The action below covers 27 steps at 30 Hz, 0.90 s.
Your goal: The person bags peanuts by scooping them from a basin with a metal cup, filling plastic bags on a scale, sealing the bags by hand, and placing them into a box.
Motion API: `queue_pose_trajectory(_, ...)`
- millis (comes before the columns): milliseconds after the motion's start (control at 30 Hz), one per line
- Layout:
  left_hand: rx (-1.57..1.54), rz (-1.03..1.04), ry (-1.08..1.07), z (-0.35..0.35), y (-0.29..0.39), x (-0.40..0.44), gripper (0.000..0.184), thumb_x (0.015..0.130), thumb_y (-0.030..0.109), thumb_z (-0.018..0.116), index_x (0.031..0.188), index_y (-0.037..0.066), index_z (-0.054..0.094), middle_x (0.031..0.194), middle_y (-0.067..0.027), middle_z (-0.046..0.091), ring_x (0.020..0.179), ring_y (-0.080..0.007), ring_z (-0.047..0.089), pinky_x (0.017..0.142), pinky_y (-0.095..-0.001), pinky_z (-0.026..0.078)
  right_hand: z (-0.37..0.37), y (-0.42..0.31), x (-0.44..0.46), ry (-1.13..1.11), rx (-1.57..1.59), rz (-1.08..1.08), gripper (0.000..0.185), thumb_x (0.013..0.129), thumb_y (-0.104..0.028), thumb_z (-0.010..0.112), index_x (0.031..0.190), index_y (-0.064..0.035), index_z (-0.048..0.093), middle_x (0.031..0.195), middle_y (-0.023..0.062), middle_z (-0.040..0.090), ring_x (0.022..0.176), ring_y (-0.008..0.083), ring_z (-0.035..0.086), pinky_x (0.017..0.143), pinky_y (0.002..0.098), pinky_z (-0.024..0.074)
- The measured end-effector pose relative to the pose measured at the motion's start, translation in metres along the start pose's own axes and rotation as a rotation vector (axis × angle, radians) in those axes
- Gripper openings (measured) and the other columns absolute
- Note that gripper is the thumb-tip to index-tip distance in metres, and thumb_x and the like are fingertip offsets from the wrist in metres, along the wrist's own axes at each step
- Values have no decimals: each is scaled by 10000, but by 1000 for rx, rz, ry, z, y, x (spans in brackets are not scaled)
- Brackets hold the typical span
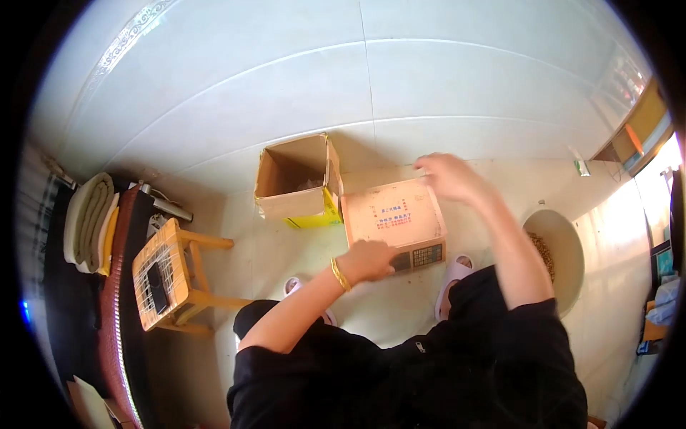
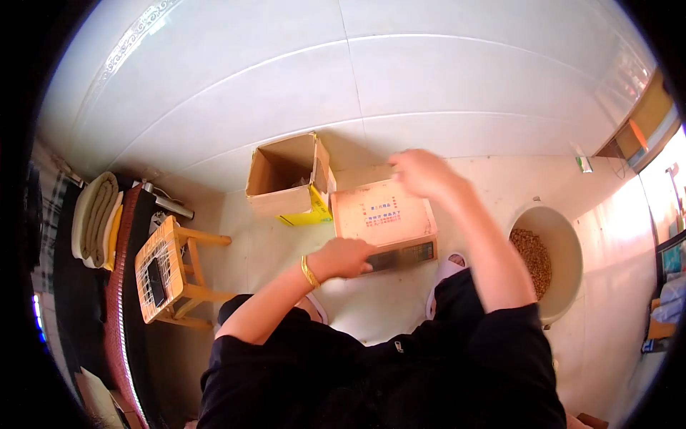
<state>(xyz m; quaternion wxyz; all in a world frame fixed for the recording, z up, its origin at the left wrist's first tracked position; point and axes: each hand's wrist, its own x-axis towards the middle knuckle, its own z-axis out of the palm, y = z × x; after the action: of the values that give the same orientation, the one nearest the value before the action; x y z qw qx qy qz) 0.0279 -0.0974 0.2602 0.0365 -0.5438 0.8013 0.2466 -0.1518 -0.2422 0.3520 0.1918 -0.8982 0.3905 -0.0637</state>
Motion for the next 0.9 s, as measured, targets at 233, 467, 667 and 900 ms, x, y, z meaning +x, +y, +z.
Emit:
queue_pose_trajectory(233,20,45,74,8,11,-54,364,785,223,645,1117,97,569,947,-125,638,917,-304,602,745,-419,488,-27,110,-175,155,5,498,228,835,-121,573,1030,-8,608,871,199,619,858,335,606,744,379,472)
queue_pose_trajectory(467,-56,-85,70,28,-31,-47,392,818,219,613,1177,83,534,1011,-164,611,954,-347,568,805,-423,459,74,134,-366,632,297,847,164,830,-135,605,867,20,646,660,105,617,571,145,588,548,281,468)
queue_pose_trajectory(667,54,-122,30,28,-35,-45,394,822,218,616,1183,84,531,981,-159,603,934,-329,567,804,-422,456,137,76,-392,637,706,914,193,893,-165,564,842,9,632,696,62,625,596,107,590,560,251,488)
queue_pose_trajectory(900,56,-96,24,28,-29,-37,381,823,220,616,1170,84,539,984,-147,608,923,-317,574,776,-409,469,313,165,-414,-51,91,639,385,820,-267,611,1139,-57,567,1025,201,602,990,364,570,843,461,458)
